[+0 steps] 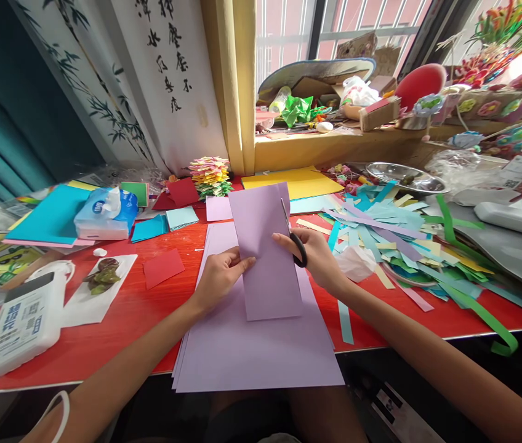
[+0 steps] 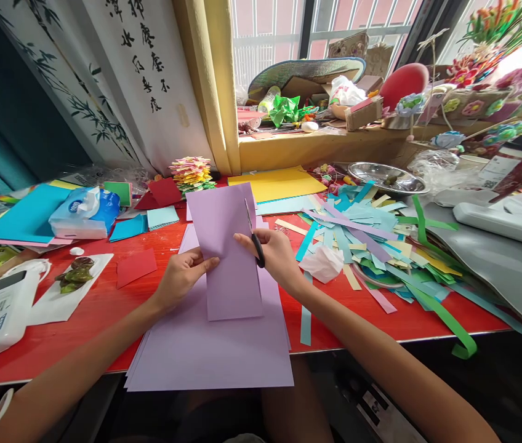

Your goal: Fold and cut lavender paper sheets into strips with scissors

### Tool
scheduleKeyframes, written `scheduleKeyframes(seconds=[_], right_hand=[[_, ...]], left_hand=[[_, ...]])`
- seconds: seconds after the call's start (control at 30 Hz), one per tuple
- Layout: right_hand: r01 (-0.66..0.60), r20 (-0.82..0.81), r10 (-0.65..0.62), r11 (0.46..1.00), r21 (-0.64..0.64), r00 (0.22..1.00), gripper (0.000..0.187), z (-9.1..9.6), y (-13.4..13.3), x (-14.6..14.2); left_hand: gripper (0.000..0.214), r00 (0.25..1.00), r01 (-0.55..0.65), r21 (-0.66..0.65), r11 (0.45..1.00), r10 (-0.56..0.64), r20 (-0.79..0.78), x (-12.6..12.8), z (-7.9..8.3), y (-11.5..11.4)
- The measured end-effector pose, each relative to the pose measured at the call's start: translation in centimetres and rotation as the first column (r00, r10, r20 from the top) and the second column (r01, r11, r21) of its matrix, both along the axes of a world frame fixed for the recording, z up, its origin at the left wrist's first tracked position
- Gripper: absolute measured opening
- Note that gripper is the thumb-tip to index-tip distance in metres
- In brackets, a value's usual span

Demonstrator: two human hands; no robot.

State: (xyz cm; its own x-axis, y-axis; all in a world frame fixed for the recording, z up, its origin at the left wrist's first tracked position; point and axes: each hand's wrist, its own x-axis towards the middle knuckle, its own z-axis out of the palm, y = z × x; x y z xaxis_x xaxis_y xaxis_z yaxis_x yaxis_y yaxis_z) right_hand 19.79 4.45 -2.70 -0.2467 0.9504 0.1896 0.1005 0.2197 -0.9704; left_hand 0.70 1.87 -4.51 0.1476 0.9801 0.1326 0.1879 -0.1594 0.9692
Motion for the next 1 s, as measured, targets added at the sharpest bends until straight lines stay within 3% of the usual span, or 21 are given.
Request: scheduleKeyframes(seconds=[1.0], right_hand=[[0.072,-0.047,-0.073,0.997,-0.015,0.996,0.047,-0.11,0.43,0.29]], left_hand=[[0.024,0.992,0.02,0.03,0.999,-0.016,-0.127,0.86,-0.17,-0.83]])
